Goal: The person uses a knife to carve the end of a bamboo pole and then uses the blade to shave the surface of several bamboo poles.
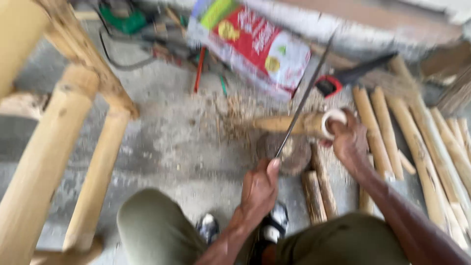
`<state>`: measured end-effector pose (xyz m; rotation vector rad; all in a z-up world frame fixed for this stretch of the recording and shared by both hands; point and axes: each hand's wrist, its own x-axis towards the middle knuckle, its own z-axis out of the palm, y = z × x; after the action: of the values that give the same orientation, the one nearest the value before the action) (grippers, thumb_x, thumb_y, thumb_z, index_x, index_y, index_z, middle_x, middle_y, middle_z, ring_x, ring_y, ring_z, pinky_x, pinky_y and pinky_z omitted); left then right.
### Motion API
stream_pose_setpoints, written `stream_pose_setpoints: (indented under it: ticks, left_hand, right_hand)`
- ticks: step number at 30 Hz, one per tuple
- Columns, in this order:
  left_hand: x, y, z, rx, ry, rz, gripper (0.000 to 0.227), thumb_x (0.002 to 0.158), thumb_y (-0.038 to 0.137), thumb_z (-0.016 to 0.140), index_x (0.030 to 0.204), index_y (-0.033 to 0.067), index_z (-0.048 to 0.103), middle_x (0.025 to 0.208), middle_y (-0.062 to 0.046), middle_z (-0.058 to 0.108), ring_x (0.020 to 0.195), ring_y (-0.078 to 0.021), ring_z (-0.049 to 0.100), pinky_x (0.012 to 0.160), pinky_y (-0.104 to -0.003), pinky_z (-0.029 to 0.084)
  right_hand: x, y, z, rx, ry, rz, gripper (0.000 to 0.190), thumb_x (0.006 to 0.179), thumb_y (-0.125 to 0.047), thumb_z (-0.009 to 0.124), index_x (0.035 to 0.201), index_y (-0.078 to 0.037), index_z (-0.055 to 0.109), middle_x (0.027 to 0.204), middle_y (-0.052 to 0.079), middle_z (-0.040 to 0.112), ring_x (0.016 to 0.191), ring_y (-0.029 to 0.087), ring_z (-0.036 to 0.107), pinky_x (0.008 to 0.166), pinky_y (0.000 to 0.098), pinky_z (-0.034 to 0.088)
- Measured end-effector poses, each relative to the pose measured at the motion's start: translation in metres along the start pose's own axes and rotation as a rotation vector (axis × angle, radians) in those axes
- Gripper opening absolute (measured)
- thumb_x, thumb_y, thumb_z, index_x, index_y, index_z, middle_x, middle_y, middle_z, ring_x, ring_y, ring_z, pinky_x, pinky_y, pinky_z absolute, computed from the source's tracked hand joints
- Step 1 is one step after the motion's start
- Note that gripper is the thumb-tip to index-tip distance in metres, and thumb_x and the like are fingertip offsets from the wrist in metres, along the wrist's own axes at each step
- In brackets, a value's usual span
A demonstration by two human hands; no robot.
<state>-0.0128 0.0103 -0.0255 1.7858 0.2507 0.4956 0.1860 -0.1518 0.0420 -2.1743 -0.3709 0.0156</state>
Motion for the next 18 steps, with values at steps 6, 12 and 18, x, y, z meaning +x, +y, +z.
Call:
stream_pose_setpoints:
  ticks: [6,12,18]
  left_hand:
    - [0.019,-0.021,0.028,-0.034,-0.023,0.116,0.057,0.112,0.044,0.033,0.091,-0.0008,0.060,0.052,-0.009,0.053,0.038,-0.0214,0.056,0.029,-0.038,0.041]
    - [0.013,-0.059,0.021,0.111,-0.088,-0.210,0.056,0.109,0.046,0.024,0.102,0.0052,0.062,0.046,-0.008,0.050,0.032,-0.0212,0.050,0.025,-0.040,0.034]
    - [0.024,0.017,0.012,-0.004,0.017,0.218,0.068,0.115,0.050,0.025,0.088,0.0001,0.061,0.057,-0.008,0.053,0.041,-0.0162,0.051,0.030,-0.033,0.037]
  right_hand:
    - [-0.007,-0.047,0.008,0.022,0.005,0.184,0.035,0.091,-0.018,0.047,0.110,0.007,0.061,0.087,0.022,0.069,0.051,0.026,0.066,0.043,0.0392,0.053]
    - [0.002,-0.025,-0.001,0.038,-0.013,0.179,0.032,0.089,-0.015,0.049,0.110,0.006,0.061,0.082,0.023,0.068,0.052,0.027,0.067,0.044,0.0377,0.053]
    - [-0.009,-0.053,0.001,0.024,-0.054,0.093,0.033,0.089,-0.018,0.048,0.112,0.002,0.062,0.092,0.012,0.070,0.069,0.019,0.073,0.048,0.0345,0.064]
